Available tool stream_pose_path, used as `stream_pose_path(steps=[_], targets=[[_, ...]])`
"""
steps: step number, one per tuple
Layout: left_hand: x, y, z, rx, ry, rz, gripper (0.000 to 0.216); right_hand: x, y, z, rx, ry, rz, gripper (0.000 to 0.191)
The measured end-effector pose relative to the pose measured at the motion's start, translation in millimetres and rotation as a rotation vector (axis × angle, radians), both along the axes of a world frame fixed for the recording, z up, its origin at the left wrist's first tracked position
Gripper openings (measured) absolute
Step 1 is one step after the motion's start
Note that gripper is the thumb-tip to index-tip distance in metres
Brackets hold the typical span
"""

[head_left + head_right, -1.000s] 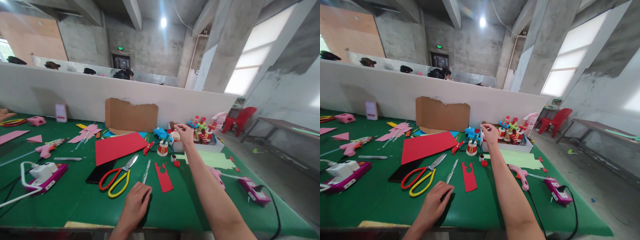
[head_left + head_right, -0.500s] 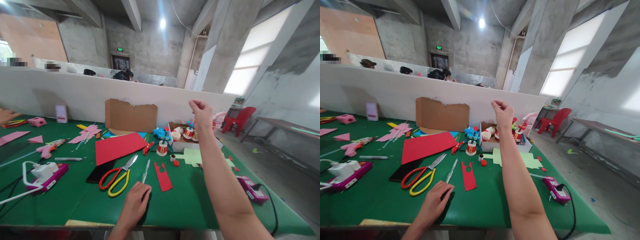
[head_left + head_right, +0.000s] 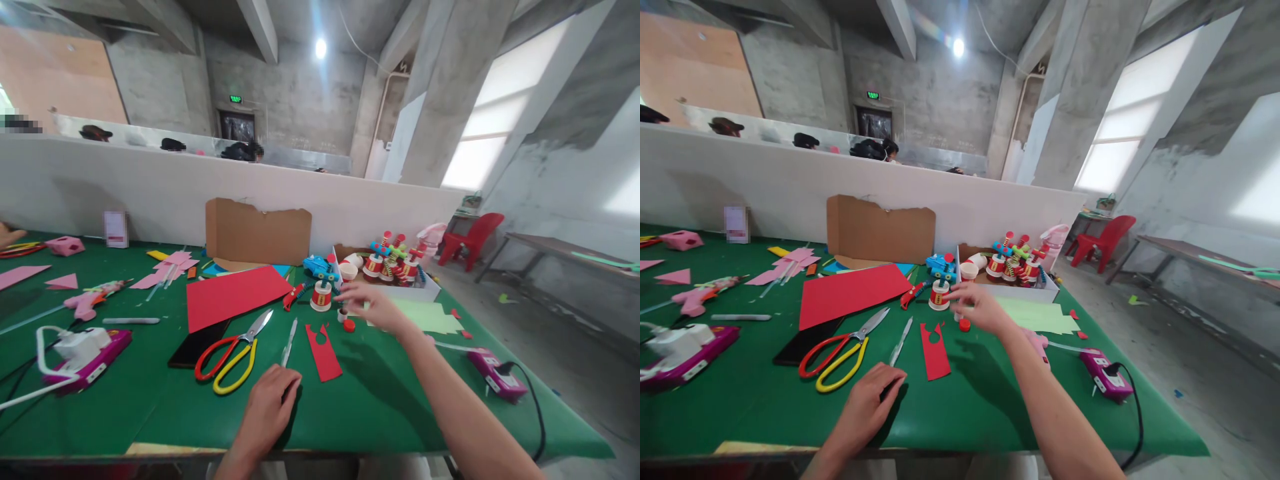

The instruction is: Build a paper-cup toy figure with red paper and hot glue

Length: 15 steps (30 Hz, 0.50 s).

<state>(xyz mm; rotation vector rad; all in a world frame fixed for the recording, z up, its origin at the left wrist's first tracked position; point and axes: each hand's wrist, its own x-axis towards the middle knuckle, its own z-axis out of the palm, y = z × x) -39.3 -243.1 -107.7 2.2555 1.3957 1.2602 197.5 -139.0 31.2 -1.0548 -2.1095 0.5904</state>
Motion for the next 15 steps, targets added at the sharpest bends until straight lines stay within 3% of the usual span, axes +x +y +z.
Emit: stream_pose_path(steps=[2,4,5,9,12,15], targets=[[0,0,0.0,-0.012,0.008,-0.001,0.025,2,-1,-37.8,-0.070,-0.323,-0.024,0.032],[0,0,0.0,-0.025,0.020,-0.001,0.025,8,4,-60.6,-0.079,-0.481,-0.205,0.011],[0,0,-0.1,-0.028,0.025,-0.001,0.025,11,9,-66.3,-0.058,-0.467,-0.285,0.011],[0,0,-0.3,-0.025,0.036,0.002,0.026,16,38,-66.2,-0.034,0.009,-0.491,0.006],[0,0,-0.2,-0.032,0.044,0.005,0.027,5,59,-61.9,-0.248,0.461,-0.571,0.012],[0,0,-0.4,-0.047,0.044,0.004,0.026,-14,72,-62.8,-0.390,0.650,-0.546,0.010]])
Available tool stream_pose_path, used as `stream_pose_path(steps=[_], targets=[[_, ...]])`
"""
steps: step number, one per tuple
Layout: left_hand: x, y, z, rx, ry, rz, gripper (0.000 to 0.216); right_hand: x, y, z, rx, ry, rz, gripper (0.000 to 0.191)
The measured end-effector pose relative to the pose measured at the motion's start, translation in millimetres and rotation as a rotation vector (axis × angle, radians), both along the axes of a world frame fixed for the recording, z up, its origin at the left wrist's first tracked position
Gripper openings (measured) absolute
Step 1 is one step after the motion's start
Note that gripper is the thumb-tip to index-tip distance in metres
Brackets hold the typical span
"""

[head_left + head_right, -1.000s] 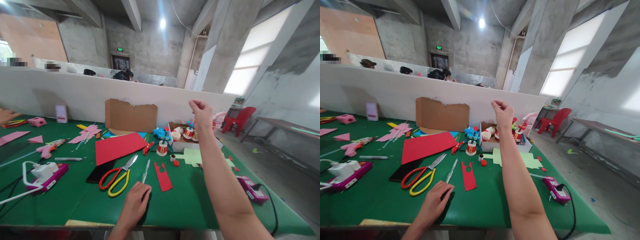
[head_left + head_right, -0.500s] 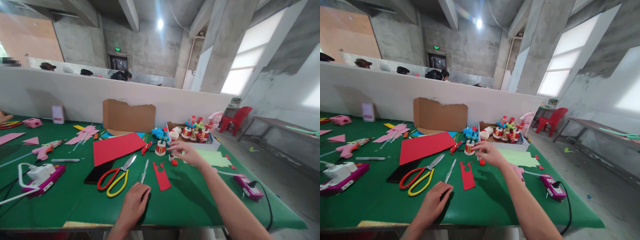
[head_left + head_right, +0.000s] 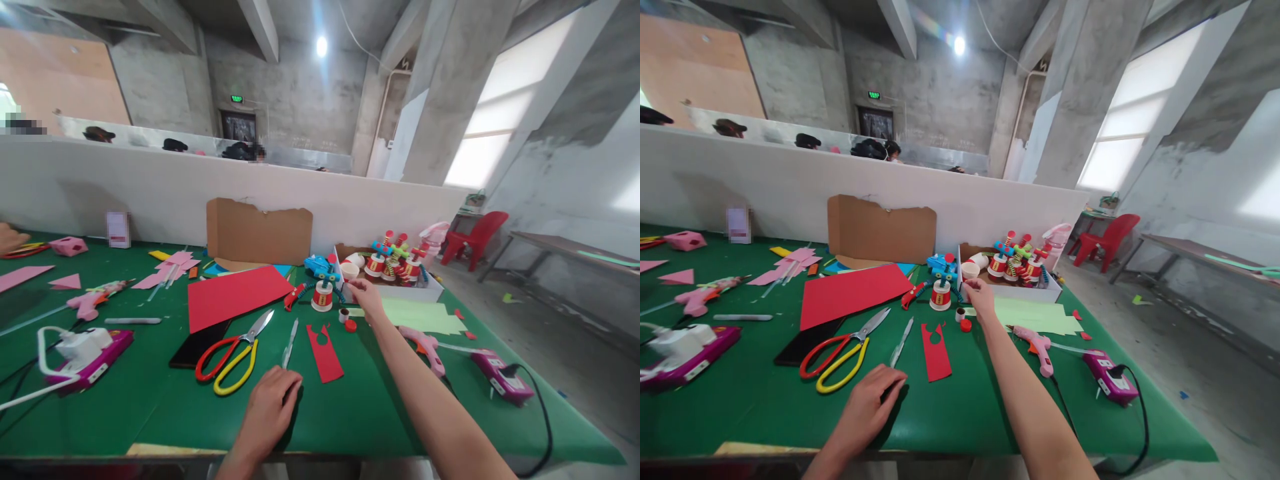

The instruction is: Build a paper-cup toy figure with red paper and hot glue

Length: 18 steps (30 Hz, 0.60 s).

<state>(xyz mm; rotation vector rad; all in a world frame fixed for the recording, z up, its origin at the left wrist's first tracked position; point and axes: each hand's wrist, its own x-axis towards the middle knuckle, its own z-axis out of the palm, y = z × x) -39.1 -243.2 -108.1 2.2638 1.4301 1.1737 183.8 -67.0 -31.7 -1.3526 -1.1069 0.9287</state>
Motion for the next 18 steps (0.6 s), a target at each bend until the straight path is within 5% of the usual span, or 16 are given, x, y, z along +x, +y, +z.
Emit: stream_pose_path(steps=[9,18], targets=[[1,2,-4.6,-0.010,0.015,-0.016,0.025,-32,17,-0.3,-0.127,0.208,0.075,0.016],[1,0,-2.4,-0.024,0.017,-0.016,0.028,-43,22,5.6,-0.063,0.055,0.083,0.023]])
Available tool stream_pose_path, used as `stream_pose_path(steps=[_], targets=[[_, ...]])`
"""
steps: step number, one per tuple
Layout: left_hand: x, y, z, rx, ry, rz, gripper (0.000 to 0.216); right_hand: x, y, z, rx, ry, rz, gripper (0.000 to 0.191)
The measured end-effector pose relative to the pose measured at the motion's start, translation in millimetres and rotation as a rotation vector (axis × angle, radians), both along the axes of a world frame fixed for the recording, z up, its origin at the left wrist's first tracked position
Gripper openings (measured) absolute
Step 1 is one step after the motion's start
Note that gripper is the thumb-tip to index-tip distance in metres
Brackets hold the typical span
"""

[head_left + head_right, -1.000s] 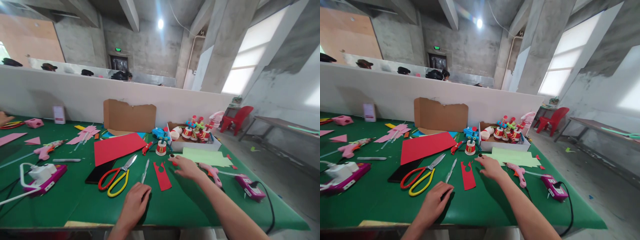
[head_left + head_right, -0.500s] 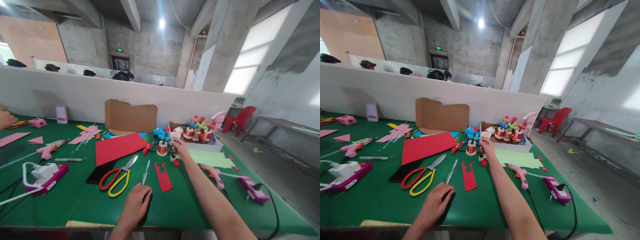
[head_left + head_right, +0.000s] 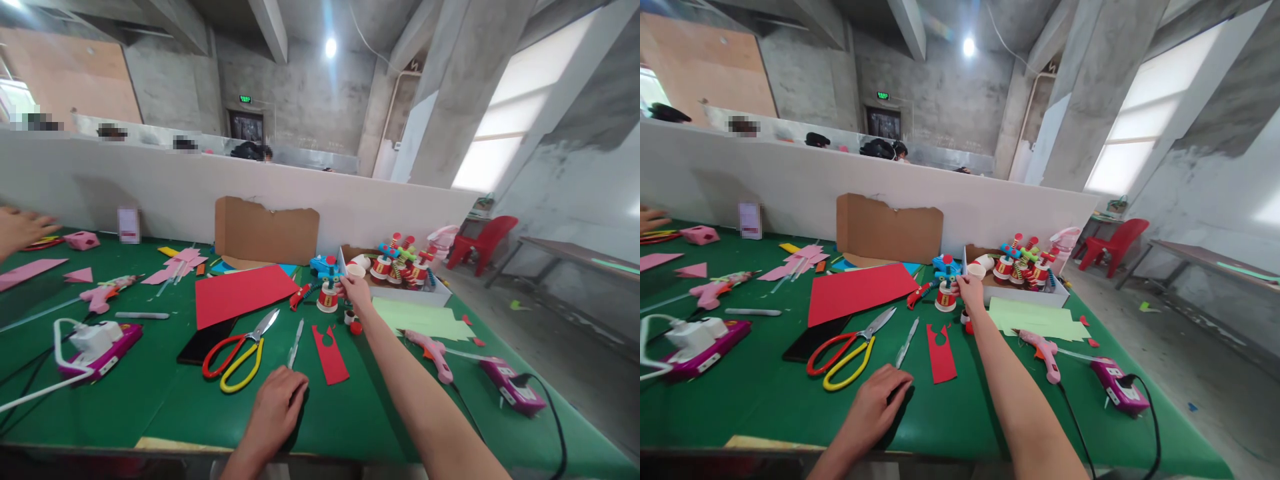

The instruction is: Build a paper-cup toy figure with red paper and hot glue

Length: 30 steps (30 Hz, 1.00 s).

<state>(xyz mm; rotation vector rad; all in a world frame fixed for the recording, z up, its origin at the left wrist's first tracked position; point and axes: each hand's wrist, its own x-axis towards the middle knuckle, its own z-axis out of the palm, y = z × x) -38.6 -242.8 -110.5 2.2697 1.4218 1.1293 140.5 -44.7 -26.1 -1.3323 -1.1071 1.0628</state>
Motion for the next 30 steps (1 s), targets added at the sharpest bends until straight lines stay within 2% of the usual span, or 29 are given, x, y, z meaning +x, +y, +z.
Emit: stream_pose_path(steps=[6,12,20,30], targets=[[0,0,1.2,0.002,0.012,0.000,0.030,-2,-4,5.9,0.061,-0.149,0.024,0.024],[-1,0,1.7,0.012,0.009,-0.005,0.027,-6,-6,11.1,0.077,-0.206,0.034,0.027],[-1,0,2.1,0.011,0.011,-0.005,0.025,-4,1,7.3,0.057,-0.121,0.009,0.021],[0,-1,2.2,0.007,0.001,0.000,0.027,4,-5,2.2,0.054,0.002,-0.009,0.023]])
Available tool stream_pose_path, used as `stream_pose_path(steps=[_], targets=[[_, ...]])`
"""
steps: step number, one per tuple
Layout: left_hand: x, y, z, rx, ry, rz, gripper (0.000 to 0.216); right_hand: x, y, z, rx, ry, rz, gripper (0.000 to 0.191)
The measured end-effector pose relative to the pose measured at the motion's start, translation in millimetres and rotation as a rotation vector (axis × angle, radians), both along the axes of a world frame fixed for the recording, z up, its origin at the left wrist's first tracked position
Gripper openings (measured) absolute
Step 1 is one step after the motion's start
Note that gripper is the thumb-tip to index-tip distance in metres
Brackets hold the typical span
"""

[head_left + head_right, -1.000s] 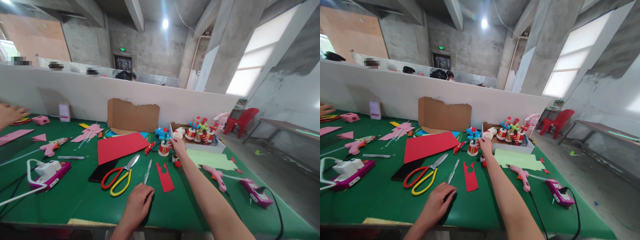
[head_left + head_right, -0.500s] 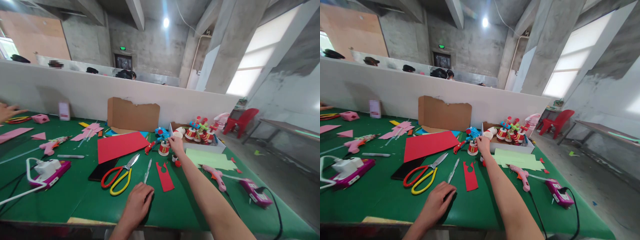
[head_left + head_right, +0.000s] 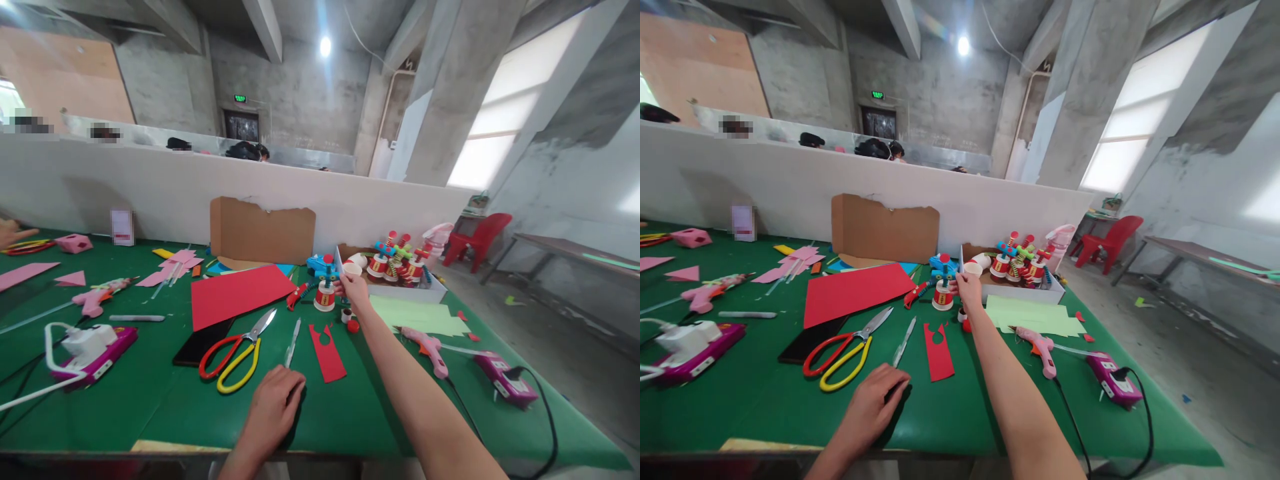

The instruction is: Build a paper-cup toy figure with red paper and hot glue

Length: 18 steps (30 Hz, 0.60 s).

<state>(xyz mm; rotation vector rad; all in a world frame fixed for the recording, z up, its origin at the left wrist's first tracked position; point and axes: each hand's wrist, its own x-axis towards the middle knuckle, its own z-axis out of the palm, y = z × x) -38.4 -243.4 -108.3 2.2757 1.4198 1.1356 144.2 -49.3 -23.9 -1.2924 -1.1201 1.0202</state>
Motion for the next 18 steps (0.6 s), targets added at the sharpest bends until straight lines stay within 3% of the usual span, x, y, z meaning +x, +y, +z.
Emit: stream_pose_path(steps=[12,18], targets=[[-1,1,1.5,-0.007,-0.011,0.008,0.028,12,-8,-2.7,-0.019,0.077,-0.047,0.019],[1,-5,3.1,0.019,0.001,0.016,0.029,32,-33,-6.7,-0.002,0.072,-0.077,0.023]])
